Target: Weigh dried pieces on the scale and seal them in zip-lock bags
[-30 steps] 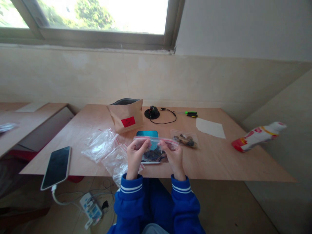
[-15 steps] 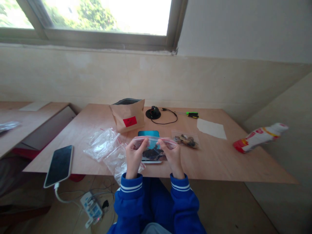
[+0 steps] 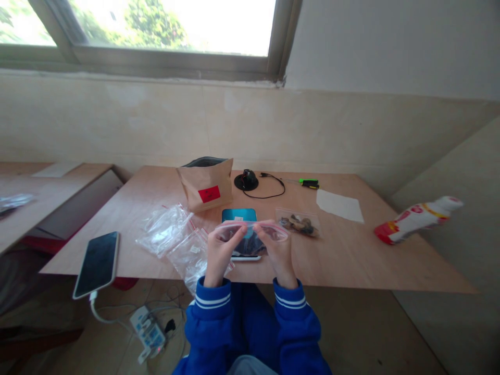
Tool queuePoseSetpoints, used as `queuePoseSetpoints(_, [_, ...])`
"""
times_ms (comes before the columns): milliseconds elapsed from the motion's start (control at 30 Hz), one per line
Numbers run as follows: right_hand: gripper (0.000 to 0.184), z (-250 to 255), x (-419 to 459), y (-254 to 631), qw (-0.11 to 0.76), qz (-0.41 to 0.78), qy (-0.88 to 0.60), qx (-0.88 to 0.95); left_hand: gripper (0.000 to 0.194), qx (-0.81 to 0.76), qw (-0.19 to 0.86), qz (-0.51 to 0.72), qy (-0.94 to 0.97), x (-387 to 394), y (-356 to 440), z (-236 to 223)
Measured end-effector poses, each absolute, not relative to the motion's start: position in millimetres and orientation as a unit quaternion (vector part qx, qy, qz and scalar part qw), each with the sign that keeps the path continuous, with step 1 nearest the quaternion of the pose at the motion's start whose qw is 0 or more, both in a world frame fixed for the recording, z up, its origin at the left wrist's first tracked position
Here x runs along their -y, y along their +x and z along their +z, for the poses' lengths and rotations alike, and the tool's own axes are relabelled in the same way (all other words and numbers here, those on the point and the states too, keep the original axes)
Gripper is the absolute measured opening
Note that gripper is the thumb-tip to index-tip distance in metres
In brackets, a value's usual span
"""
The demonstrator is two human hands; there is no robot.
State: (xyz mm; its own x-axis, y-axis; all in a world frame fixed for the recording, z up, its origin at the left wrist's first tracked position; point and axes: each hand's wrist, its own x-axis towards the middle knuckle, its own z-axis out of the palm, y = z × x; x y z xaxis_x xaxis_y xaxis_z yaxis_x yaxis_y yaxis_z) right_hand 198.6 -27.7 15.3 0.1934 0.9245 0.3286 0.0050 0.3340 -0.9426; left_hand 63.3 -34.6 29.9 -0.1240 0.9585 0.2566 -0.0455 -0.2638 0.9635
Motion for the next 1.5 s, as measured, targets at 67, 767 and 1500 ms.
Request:
queuePoseSetpoints(67, [0.013,18,28,197,0.626,0.382,-0.44,0.518,0.018,-0.439,0.411,0.609,0.518,35,63,32])
queuePoseSetpoints(767, [0.012,20,31,195,0.645,0.337,-0.452,0.517,0.021,-0.45,0.391,0.612,0.519,39,70,30])
queuePoseSetpoints(1500, [0.031,18,36,215,0.613,0.35,-0.458,0.541,0.028,-0.441,0.408,0.657,0.455,40,62,23])
